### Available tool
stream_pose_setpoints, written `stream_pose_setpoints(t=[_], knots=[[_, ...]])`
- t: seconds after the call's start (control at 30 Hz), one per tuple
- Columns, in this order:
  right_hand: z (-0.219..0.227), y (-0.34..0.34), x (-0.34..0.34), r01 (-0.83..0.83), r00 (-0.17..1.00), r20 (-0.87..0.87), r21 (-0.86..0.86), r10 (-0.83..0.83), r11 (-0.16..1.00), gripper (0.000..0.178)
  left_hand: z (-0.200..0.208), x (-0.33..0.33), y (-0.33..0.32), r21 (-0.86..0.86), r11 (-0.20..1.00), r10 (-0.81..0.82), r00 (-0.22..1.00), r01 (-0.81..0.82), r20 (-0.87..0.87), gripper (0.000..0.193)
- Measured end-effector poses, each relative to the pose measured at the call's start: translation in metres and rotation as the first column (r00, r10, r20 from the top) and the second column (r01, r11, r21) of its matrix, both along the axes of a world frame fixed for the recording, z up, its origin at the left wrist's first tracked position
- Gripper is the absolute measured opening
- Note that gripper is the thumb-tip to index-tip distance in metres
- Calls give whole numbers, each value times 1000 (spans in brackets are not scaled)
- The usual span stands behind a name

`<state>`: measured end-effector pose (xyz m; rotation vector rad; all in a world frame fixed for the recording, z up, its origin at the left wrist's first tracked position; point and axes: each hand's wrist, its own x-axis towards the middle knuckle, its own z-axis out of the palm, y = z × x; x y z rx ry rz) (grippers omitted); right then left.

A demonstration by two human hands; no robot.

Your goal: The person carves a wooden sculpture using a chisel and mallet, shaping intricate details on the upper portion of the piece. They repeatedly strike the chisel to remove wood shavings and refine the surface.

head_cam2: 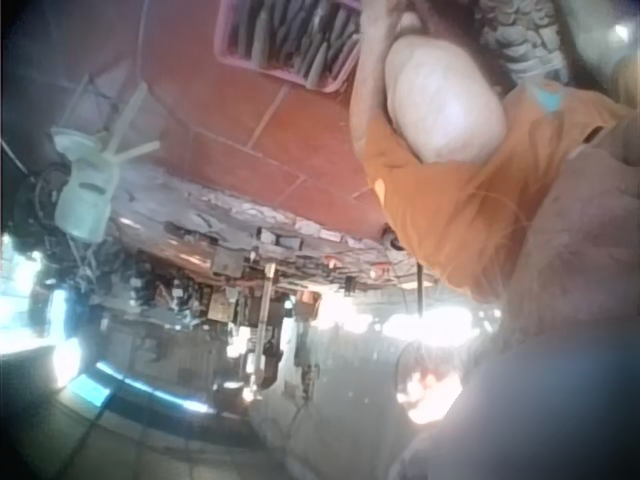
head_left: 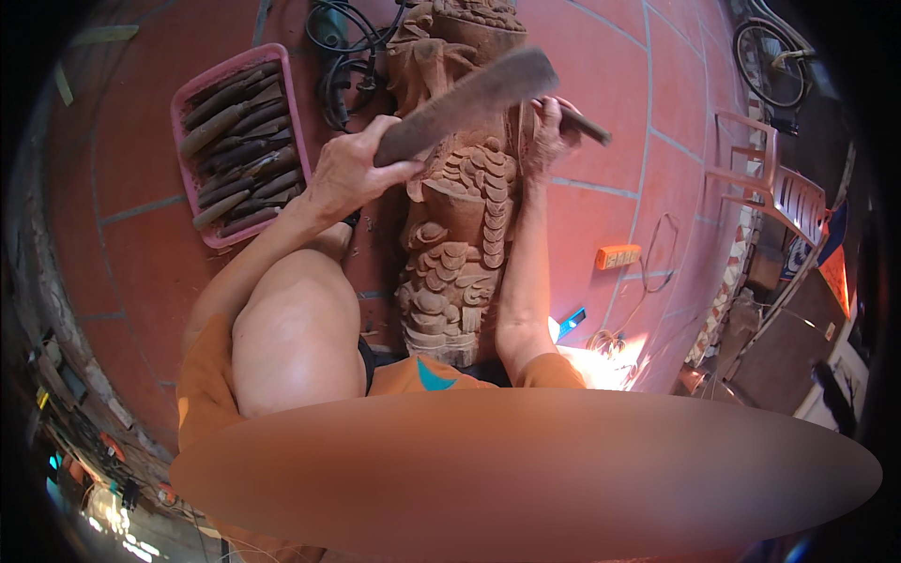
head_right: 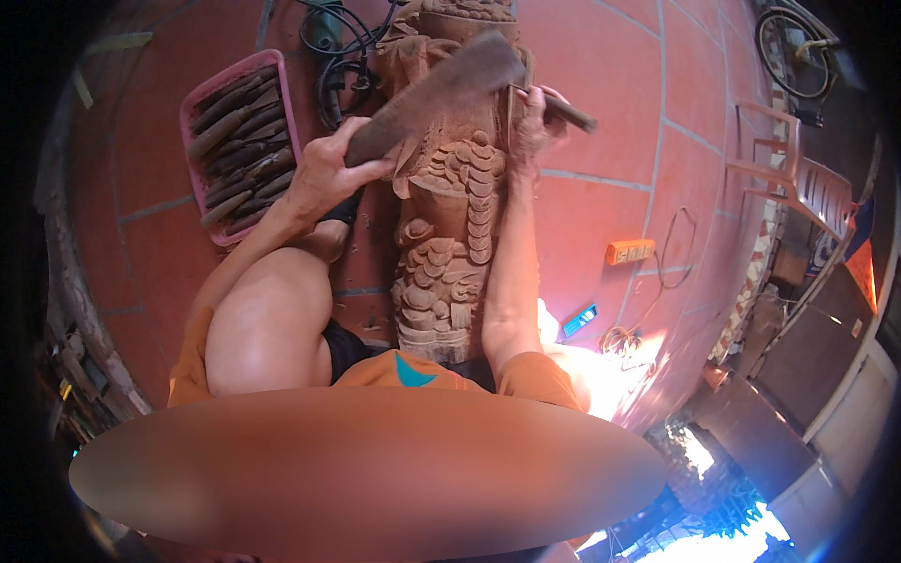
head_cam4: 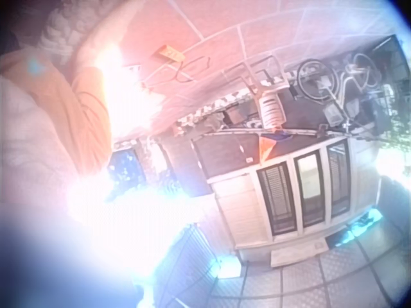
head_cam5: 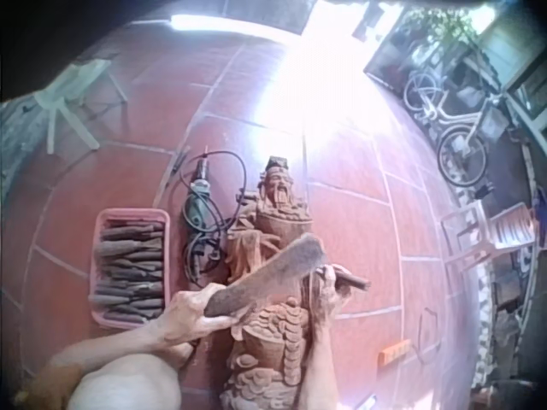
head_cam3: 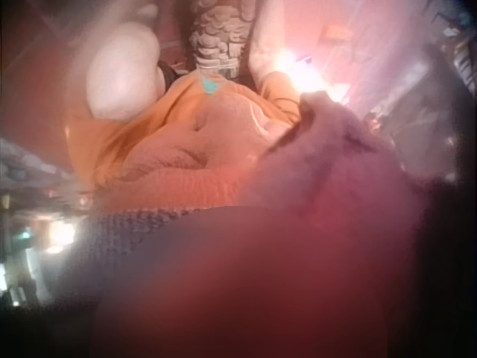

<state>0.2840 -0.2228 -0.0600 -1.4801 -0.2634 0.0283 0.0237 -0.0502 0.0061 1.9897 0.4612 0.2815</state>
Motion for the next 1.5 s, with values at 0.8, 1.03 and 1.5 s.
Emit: stream_pose_setpoints(t=[0.8, 1.03, 1.5], knots=[[29, 34, 35, -169, 920, 270, -382, 284, 909, 20, 4, 2, 21, -225, 964, 140, 990, -138, -10, 50], [42, 44, 39, -135, 802, 423, -559, 422, 818, 23, 28, 13, 31, -144, 988, 62, 997, -55, 45, 49], [51, 50, 35, -48, 734, 484, -663, 476, 747, 28, 48, 44, 42, 160, 986, -59, 998, 54, 22, 60]])
